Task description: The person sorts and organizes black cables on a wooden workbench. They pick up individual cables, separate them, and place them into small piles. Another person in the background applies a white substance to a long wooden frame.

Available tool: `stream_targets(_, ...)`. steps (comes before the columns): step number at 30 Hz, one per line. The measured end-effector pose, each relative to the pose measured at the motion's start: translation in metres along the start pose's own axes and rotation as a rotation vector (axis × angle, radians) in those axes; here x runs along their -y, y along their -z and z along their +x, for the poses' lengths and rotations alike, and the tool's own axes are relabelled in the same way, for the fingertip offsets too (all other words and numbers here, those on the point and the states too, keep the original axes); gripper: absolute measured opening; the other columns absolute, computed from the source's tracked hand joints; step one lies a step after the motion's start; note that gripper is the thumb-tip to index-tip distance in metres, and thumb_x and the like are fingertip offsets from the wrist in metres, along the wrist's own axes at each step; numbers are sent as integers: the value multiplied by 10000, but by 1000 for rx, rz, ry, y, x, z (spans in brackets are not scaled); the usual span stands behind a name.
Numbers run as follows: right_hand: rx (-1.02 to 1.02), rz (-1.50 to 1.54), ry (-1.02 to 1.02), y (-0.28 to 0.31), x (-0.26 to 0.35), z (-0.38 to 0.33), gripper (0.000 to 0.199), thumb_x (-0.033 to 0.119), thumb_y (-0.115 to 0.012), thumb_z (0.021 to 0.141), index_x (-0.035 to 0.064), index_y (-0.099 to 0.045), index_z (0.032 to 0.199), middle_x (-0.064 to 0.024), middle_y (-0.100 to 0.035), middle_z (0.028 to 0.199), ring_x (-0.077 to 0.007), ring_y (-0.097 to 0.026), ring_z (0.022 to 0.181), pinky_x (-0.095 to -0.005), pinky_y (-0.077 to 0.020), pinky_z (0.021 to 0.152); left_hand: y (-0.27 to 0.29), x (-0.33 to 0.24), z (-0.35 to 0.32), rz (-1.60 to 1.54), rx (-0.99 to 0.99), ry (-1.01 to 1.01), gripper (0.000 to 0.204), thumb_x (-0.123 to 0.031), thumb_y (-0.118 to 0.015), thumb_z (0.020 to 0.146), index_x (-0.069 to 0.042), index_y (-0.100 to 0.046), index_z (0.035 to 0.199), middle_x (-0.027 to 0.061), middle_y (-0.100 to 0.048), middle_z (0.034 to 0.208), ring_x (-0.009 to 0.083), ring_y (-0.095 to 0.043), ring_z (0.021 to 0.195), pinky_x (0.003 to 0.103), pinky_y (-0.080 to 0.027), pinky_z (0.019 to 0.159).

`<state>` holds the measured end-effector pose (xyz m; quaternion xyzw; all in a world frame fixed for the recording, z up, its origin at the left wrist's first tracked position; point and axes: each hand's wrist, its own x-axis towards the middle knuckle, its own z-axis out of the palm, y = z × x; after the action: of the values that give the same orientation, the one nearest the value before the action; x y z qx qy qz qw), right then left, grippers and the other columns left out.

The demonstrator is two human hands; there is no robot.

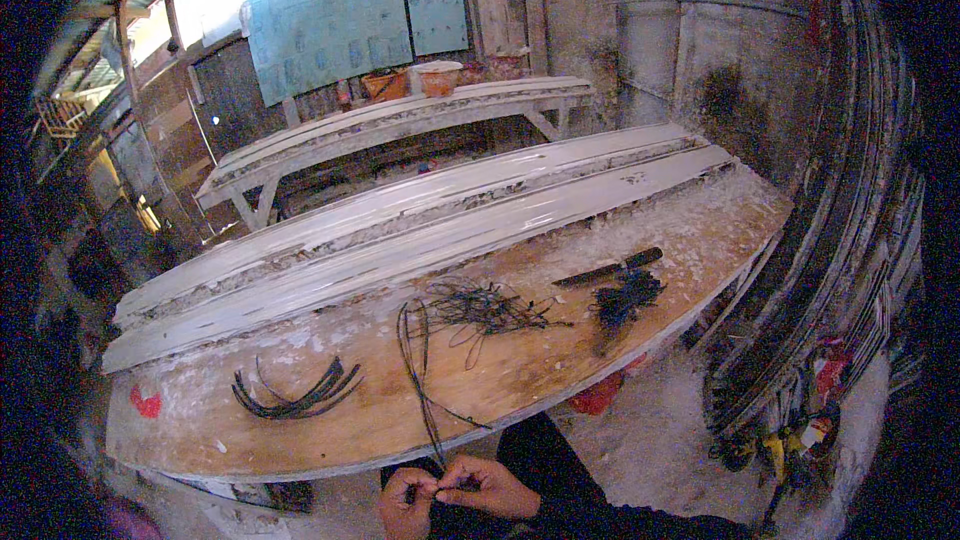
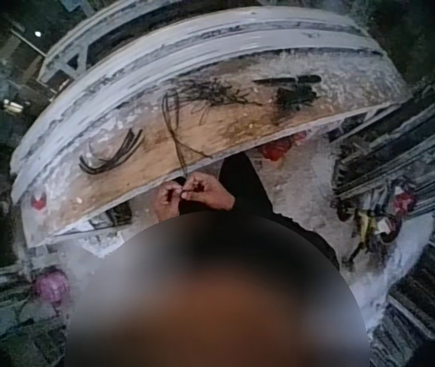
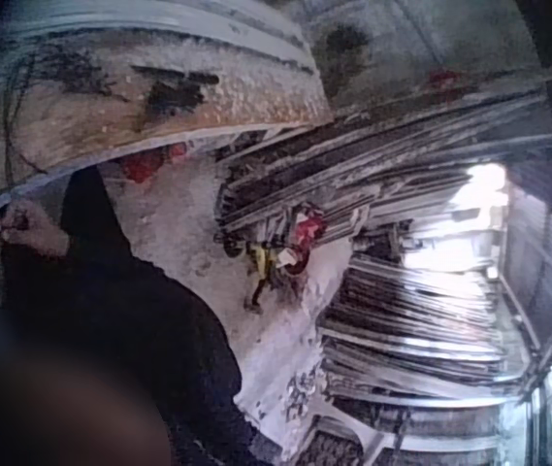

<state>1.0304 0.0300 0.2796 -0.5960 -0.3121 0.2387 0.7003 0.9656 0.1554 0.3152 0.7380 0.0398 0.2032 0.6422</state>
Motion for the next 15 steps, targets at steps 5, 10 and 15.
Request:
stream_targets(5,19,83,-78,1,10,0,100,115,-641,751,32,-593,778,-25,-557,747,-93,-525,722,-227,-422,669,2,12,-4,13,3,-40,69,-81,-526,819,-24,-500,789,42,-498,786,131,-481,716,236,-395,670)
stream_targets(10,38,243,-96,-1,9,0,113,122,-633,758,25,-596,803,-26,-570,731,-89,-540,669,-223,-439,629,2,26,-8,-92,-16,-3,89,-109,-525,832,-32,-491,802,35,-487,800,110,-470,648,222,-397,601)
stream_targets(15,84,131,-150,1,6,3,150,116,-593,791,8,-580,894,-51,-597,831,-107,-567,745,-231,-453,692,5,17,-6,-14,-51,3,100,-122,-524,837,-34,-488,807,30,-480,777,102,-470,608,216,-400,565)
